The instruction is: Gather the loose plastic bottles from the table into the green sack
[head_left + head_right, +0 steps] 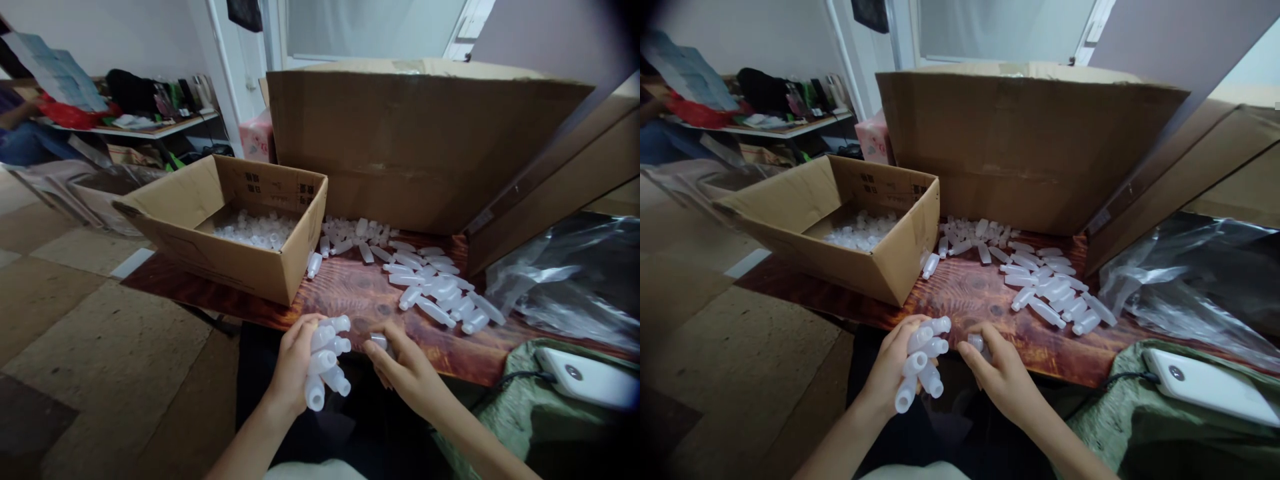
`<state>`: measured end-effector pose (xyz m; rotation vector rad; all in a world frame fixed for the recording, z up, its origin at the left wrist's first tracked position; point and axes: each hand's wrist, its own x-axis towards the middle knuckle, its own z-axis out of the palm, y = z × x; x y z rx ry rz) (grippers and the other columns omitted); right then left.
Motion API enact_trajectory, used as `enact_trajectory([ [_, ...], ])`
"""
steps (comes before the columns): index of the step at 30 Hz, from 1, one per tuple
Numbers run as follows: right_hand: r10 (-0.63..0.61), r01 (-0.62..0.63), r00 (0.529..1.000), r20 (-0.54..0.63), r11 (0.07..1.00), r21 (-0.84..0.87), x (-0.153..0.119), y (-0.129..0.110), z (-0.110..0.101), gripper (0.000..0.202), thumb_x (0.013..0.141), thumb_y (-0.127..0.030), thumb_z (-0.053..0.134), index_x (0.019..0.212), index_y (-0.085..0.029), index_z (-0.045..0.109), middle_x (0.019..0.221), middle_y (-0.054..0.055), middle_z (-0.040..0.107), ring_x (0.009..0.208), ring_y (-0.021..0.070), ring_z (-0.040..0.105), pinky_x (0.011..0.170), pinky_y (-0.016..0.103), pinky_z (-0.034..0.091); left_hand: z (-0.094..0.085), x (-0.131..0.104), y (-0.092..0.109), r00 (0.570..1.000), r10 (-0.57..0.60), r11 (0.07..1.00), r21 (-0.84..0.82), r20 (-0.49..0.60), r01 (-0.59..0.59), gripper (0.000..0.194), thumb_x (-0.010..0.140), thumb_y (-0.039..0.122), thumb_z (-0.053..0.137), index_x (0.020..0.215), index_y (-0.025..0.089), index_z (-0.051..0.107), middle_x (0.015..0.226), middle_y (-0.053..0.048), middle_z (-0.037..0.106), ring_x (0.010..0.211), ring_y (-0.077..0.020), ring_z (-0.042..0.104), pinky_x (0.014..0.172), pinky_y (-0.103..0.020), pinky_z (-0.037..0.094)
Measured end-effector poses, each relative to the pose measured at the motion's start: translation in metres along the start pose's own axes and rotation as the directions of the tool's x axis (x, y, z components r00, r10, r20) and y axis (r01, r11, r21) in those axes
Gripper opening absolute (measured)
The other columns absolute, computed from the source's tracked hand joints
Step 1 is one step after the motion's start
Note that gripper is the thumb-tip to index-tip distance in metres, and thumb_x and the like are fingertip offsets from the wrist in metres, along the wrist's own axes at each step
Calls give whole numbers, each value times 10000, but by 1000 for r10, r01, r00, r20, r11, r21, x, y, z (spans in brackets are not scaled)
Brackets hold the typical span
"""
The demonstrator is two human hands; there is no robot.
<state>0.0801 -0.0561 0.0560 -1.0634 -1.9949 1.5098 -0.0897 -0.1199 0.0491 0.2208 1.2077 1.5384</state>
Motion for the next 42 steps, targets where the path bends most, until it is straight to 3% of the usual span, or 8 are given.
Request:
enact_trajectory([
  [5,-111,106,993,-29,982,-155,-7,-17,3,304,947,-459,486,1135,-240,580,1108,57,623,1007,192,585,889,305,448,1,1,-6,997,76,994,78,-10,-75,240,831,394,583,918,172,605,783,-12,621,595,-92,540,572,-194,434],
  [8,-42,41,999,-5,994,-102,-9,-24,10,353,972,-470,415,1194,-236,558,1142,66,619,1080,205,569,970,343,426,2,1,-8,987,159,977,146,-23,-154,275,840,425,571,928,170,624,859,-26,644,698,-116,571,628,-203,451],
  [14,-27,22,997,-67,997,-68,-2,-21,15,327,904,-494,540,1011,-201,640,1037,63,656,986,207,608,872,314,469,2,-1,-10,977,215,961,180,-9,-210,315,852,457,558,952,166,629,856,-25,642,712,-119,554,613,-199,439],
  [20,-59,58,998,-9,995,-86,-6,-23,15,348,949,-482,456,1111,-214,608,1000,61,638,1043,214,589,896,325,482,2,-1,-13,960,279,922,271,26,-276,315,876,459,533,941,170,639,875,-32,656,732,-123,552,639,-200,439],
  [24,-11,11,1000,-26,1000,-9,-7,-22,17,319,954,-464,466,1126,-208,547,923,43,625,866,178,622,709,265,521,-1,-1,-14,948,317,897,315,36,-312,328,886,474,521,959,178,643,903,-39,666,757,-134,566,670,-211,446],
  [31,-376,343,926,-41,880,-330,-12,-14,18,198,976,-236,439,1170,-240,475,1047,44,583,957,143,586,833,241,486,-2,-1,-11,968,250,934,256,29,-249,322,874,467,533,933,170,644,894,-44,661,725,-128,557,656,-211,439],
  [40,-508,496,857,86,768,-405,-16,-9,16,266,960,-128,373,1212,-209,399,1075,83,530,957,143,579,836,252,505,-1,-3,-18,995,68,995,71,67,-72,304,860,459,552,928,170,619,769,-5,587,648,-99,493,579,-187,394],
  [42,-476,460,875,95,751,-475,-16,-9,15,210,971,-172,382,1174,-205,421,1028,75,561,887,150,599,769,264,513,-2,-3,-19,994,79,992,90,76,-86,308,861,462,555,929,169,621,773,-8,585,651,-98,490,578,-185,390],
])
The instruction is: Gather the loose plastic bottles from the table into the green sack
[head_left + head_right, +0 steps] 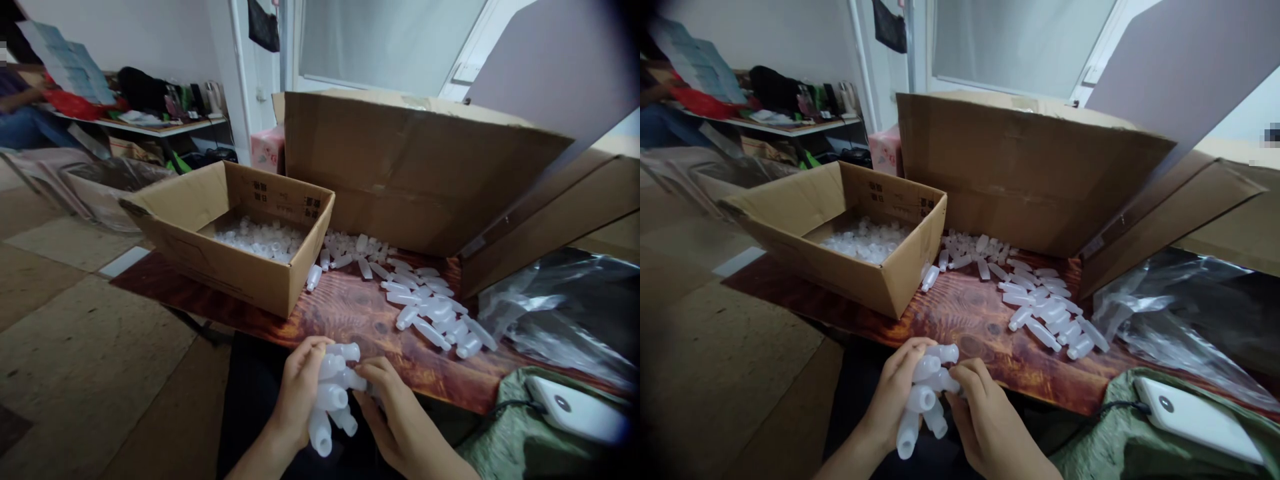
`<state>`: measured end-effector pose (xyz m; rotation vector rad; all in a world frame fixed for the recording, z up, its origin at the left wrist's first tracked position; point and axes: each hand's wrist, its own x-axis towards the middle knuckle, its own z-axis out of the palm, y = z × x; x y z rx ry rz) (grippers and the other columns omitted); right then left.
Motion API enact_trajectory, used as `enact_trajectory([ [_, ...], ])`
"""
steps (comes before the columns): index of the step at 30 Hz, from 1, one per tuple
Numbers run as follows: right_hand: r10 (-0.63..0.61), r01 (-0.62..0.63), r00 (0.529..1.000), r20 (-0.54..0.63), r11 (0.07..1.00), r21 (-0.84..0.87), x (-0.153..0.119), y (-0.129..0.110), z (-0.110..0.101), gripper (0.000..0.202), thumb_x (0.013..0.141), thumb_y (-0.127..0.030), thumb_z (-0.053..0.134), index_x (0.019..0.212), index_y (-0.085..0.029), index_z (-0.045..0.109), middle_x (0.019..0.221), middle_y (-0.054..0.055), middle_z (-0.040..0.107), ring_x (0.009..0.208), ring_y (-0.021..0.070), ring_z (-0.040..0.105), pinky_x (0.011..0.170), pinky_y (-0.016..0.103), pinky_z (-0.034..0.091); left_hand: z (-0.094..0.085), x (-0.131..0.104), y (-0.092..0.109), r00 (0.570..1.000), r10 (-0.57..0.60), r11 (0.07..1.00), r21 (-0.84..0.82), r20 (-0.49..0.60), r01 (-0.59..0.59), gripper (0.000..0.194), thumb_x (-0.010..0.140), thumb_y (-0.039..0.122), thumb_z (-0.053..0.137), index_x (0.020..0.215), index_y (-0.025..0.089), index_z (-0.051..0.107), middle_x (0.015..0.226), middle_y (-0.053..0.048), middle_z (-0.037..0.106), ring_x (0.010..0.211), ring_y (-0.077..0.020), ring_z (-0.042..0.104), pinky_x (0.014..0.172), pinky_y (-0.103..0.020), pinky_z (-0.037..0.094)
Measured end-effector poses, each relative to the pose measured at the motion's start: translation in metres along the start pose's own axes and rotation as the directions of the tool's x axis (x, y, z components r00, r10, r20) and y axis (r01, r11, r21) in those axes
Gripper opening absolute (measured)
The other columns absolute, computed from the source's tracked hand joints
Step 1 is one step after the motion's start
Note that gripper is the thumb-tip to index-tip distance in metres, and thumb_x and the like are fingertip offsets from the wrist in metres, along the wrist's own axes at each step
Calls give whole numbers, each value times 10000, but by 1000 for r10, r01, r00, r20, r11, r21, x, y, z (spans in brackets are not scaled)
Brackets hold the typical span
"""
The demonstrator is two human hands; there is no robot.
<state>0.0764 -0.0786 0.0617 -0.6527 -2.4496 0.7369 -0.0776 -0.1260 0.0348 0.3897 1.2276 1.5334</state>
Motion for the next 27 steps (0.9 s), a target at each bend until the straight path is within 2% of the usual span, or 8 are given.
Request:
enact_trajectory([
  [2,86,-84,996,22,993,-84,0,0,-3,97,986,-253,395,1025,-207,471,854,29,593,707,143,599,621,250,485,-1,-1,-1,999,47,997,62,-5,-46,329,861,476,557,937,164,629,776,-15,592,654,-99,490,581,-183,392],
  [4,135,-131,991,18,981,-140,0,0,-9,177,996,-340,394,909,-211,478,711,-7,582,578,131,568,527,239,429,-3,-2,0,997,81,990,119,-8,-80,351,863,493,551,945,162,635,779,-22,601,649,-100,492,576,-184,394],
  [9,-122,140,989,88,957,-255,-6,1,-27,513,962,-568,374,1300,-186,435,797,34,648,646,162,628,582,262,459,-7,-4,1,994,109,976,191,7,-108,373,870,507,536,955,160,643,793,-37,616,642,-108,509,567,-193,405],
  [13,-53,89,988,146,962,-259,-14,6,-36,404,982,-481,395,1246,-194,501,810,37,663,682,164,645,595,258,460,-7,-6,2,996,83,980,175,42,-90,361,874,499,537,938,158,640,751,-25,593,612,-101,490,545,-192,394],
  [16,-82,126,980,179,961,-247,-16,8,-38,466,950,-509,455,1292,-194,488,823,39,661,695,173,643,598,271,465,-7,-8,4,998,53,986,155,45,-60,357,868,503,549,939,163,635,723,-15,577,576,-91,468,515,-186,375],
  [19,-6,62,978,207,962,-264,-15,8,-35,325,955,-436,490,1172,-203,555,783,25,646,662,158,626,579,263,448,-8,-9,6,999,28,992,124,39,-33,342,862,495,561,941,169,627,696,-2,563,550,-82,453,501,-182,365],
  [24,-77,101,992,98,957,-273,-9,2,-20,241,958,-269,478,1187,-193,478,818,38,617,669,160,576,586,272,424,-4,-9,6,999,4,995,98,40,-7,319,868,473,556,906,164,624,722,-6,581,596,-89,490,550,-184,396],
  [27,-73,70,997,-8,980,-185,-8,-1,-5,175,947,-190,450,1121,-186,461,760,17,584,619,148,538,555,263,400,-2,-9,4,997,82,984,160,-7,-80,317,868,467,561,925,164,634,832,-30,637,671,-99,525,596,-181,417],
])
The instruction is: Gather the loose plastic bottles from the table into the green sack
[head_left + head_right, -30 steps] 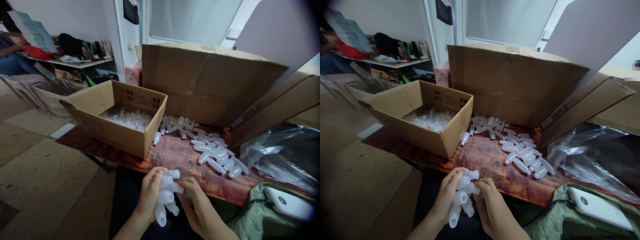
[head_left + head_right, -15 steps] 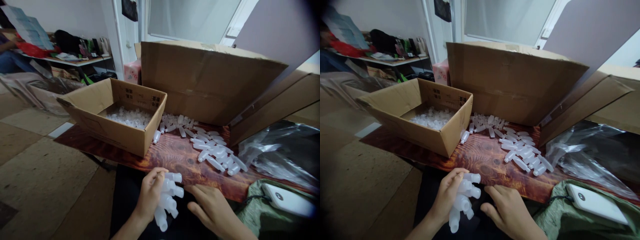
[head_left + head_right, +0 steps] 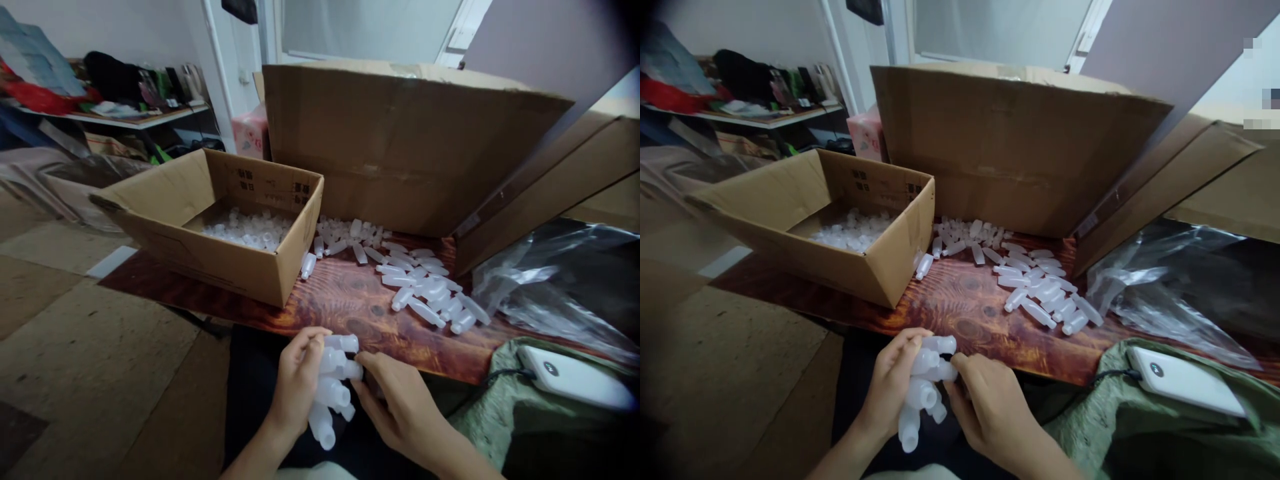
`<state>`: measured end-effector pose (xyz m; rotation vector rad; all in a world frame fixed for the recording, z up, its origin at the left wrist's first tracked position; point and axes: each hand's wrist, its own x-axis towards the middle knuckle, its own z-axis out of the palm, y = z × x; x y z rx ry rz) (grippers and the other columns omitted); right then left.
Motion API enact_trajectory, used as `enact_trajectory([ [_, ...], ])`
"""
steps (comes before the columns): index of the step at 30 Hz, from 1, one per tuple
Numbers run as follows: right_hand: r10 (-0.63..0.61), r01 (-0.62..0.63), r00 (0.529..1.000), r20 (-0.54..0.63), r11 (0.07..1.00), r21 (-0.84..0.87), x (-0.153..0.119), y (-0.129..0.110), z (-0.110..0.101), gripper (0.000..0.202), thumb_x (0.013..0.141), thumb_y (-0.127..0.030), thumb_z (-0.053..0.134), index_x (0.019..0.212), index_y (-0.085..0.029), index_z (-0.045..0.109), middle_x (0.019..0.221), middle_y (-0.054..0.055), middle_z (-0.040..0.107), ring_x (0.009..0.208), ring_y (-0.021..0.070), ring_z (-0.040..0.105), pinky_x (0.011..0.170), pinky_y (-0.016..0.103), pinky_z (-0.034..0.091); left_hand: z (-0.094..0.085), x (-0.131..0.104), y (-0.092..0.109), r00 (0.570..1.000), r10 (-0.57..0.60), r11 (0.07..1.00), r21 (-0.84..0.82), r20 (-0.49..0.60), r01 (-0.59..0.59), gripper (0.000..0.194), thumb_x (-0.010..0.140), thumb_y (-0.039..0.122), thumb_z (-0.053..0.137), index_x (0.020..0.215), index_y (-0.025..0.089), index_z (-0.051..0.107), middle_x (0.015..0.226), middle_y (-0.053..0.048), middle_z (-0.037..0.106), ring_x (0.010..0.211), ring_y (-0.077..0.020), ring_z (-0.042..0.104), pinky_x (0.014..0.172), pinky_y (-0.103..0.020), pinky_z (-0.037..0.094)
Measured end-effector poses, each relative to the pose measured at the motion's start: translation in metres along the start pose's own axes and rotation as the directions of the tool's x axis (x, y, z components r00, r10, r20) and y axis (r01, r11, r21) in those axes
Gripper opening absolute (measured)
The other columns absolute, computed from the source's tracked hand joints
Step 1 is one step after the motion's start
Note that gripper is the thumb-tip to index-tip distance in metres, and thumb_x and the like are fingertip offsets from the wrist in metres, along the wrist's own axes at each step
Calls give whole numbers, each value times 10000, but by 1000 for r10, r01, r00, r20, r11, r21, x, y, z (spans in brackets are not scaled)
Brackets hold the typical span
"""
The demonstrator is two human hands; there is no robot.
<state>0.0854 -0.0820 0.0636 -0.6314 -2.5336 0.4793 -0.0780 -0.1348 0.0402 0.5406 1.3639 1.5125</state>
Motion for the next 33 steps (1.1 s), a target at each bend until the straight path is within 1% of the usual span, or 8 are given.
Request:
enact_trajectory([
  [4,254,-227,965,-65,934,277,-7,-5,19,208,957,-258,475,1158,-211,454,768,-8,575,628,121,548,581,224,445,2,2,0,997,57,998,21,-56,-56,335,854,477,568,921,157,640,836,-31,649,684,-104,540,591,-173,427],
  [7,515,-473,854,73,712,519,-18,-6,28,234,990,-338,390,1180,-208,433,843,13,578,679,126,563,618,229,505,3,6,3,995,3,999,-47,-98,-8,355,839,492,563,935,155,621,798,-28,643,635,-120,554,549,-200,456],
  [9,556,-540,814,167,621,568,-24,-8,28,222,997,-340,350,1134,-204,461,895,34,592,716,133,576,647,245,527,2,9,5,990,-2,999,-51,-144,-6,369,832,497,562,956,154,613,840,-44,658,653,-142,586,537,-216,472],
  [15,401,-362,916,2,825,435,-27,-16,16,341,952,-239,450,1290,-237,494,1097,82,602,987,165,611,858,279,522,3,15,10,960,114,994,33,-255,-109,359,839,481,555,962,153,628,935,-73,679,812,-195,647,556,-208,469],
  [20,467,-403,883,-41,802,441,-18,-23,21,224,931,-227,514,1155,-214,522,983,54,660,849,141,664,744,216,556,10,12,7,961,168,985,72,-218,-156,341,863,470,538,968,162,639,970,-67,679,821,-179,648,623,-209,490],
  [26,259,-192,934,-245,945,267,-21,-27,30,278,915,-127,491,1178,-207,529,1193,118,601,1127,189,596,922,293,531,16,11,3,972,138,990,28,-188,-135,341,873,481,535,988,173,625,957,-54,679,795,-171,650,678,-235,512],
  [29,269,-214,925,-268,952,218,-25,-26,33,270,928,-140,487,1191,-193,519,1107,106,635,1031,176,634,867,273,549,18,11,0,975,117,993,22,-188,-115,335,870,479,542,985,178,632,987,-51,680,849,-168,646,731,-228,502],
  [33,297,-269,908,-296,954,132,-30,-23,30,201,920,-242,576,1113,-193,544,825,34,655,664,133,630,612,221,543,24,11,-2,984,60,997,-36,-167,-66,336,844,482,568,978,180,625,984,-51,682,856,-177,649,736,-242,503],
])
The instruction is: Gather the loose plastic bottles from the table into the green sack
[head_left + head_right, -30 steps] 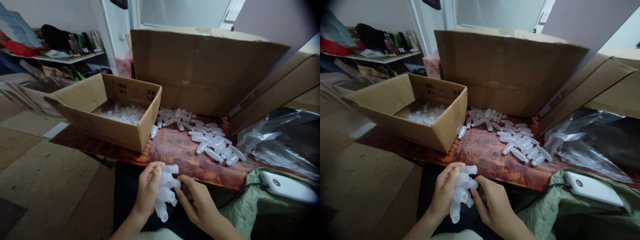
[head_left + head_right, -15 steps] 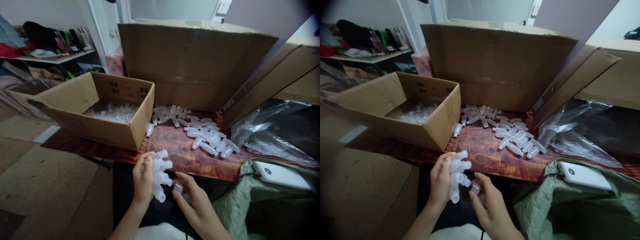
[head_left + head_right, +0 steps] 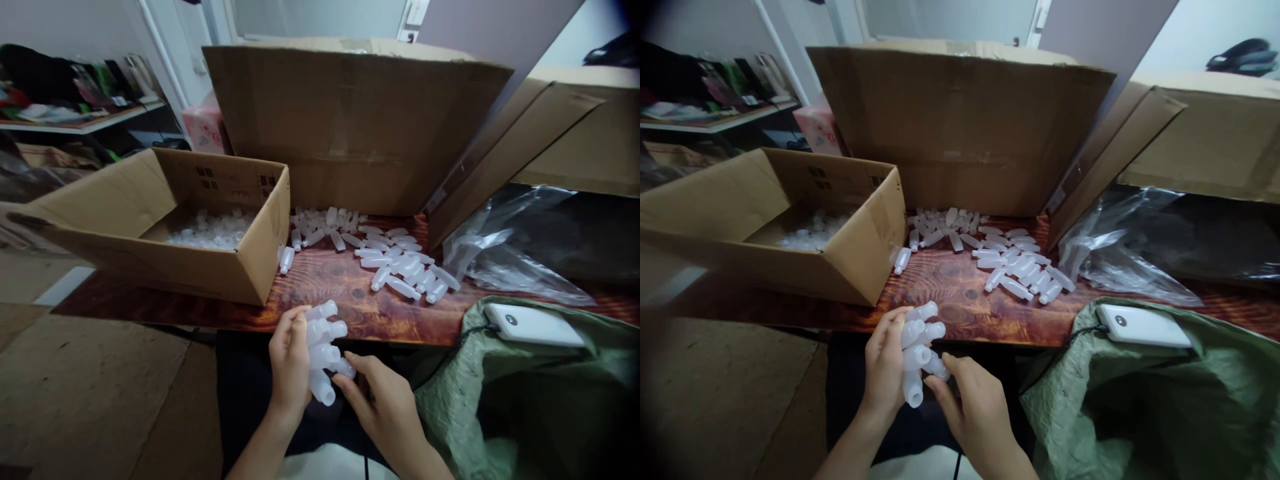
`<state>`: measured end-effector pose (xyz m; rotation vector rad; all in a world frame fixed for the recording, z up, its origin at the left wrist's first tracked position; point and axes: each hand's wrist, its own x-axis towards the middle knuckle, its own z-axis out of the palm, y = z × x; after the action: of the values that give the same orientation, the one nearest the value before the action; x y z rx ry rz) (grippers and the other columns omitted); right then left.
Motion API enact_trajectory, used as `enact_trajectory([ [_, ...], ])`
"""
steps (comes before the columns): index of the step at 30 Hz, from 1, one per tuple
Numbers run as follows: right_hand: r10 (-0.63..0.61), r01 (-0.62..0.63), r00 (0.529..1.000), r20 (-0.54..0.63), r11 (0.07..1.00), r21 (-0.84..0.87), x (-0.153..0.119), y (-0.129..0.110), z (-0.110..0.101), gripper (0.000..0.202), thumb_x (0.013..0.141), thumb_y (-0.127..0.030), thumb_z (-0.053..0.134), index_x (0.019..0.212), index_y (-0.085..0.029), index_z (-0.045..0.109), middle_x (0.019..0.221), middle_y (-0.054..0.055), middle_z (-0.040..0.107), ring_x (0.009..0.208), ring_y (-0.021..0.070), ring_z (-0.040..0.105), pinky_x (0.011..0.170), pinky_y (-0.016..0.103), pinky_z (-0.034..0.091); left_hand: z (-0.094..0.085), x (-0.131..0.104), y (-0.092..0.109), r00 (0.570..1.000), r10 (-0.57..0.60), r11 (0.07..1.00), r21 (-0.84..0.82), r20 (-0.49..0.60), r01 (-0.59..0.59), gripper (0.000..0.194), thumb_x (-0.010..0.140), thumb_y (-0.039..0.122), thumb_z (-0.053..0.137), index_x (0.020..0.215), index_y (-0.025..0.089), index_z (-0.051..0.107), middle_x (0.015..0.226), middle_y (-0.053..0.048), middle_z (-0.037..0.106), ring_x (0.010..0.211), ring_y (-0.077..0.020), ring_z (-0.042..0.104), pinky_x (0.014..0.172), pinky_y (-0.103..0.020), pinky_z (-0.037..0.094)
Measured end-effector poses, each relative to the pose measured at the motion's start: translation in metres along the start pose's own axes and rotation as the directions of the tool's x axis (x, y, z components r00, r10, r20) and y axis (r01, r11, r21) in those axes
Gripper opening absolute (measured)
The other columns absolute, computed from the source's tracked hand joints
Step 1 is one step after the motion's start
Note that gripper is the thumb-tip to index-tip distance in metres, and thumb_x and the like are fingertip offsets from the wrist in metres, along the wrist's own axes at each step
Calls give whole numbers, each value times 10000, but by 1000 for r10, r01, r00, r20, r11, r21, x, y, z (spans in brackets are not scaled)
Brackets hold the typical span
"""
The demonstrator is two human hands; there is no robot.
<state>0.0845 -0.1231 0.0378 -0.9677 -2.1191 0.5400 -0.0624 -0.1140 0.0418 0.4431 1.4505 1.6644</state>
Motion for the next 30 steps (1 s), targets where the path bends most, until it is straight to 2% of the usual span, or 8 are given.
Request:
enact_trajectory([
  [5,-77,79,993,95,997,-16,-3,4,-7,286,951,-134,453,1221,-210,508,1122,104,629,974,162,633,794,264,537,8,2,-3,989,-128,990,-55,76,132,316,831,455,573,954,167,616,917,-44,676,789,-156,636,675,-223,490],
  [8,26,-12,993,112,992,-123,-3,4,-11,141,968,-253,478,1026,-180,584,837,45,660,723,144,638,638,244,507,11,0,-4,991,-103,995,-9,81,104,305,833,441,575,956,165,620,916,-39,677,775,-145,628,650,-205,478],
  [10,113,-95,988,108,982,-163,-3,3,-15,228,981,-345,452,930,-174,594,663,0,602,569,127,588,530,232,453,11,-2,-4,994,-72,997,28,85,70,311,842,447,568,968,168,621,922,-38,680,774,-143,629,643,-199,472],
  [14,17,16,982,187,985,-174,-7,6,-29,482,963,-515,416,1261,-151,519,752,24,612,627,152,615,536,246,459,9,-3,-1,993,-22,998,66,116,14,327,864,466,541,976,170,623,930,-46,682,779,-150,634,661,-208,480],
  [19,45,38,950,309,966,-256,-13,9,-40,343,948,-439,495,1180,-193,555,787,29,613,659,164,627,556,249,465,9,-3,2,988,-61,997,64,144,52,337,856,480,553,989,177,614,893,-46,682,755,-155,634,651,-218,483],
  [22,-41,100,967,252,969,-224,-11,6,-33,324,965,-287,464,1272,-186,441,988,85,616,777,178,635,636,270,498,12,-3,0,988,-70,997,37,138,66,332,850,475,561,977,173,612,910,-51,683,771,-161,640,658,-224,491],
  [24,-51,88,985,168,971,-221,-10,6,-21,230,966,-194,405,1192,-183,444,967,85,606,749,177,622,621,277,491,14,-3,-2,990,-68,997,30,120,64,348,851,487,554,986,172,613,931,-55,683,768,-169,645,643,-232,498],
  [30,189,-190,982,21,981,43,-19,17,14,146,971,-277,415,1093,-207,455,810,22,586,627,149,592,565,255,486,11,0,-11,989,136,978,153,55,-143,341,886,490,530,1007,193,647,1031,-51,672,937,-176,636,824,-253,493],
])
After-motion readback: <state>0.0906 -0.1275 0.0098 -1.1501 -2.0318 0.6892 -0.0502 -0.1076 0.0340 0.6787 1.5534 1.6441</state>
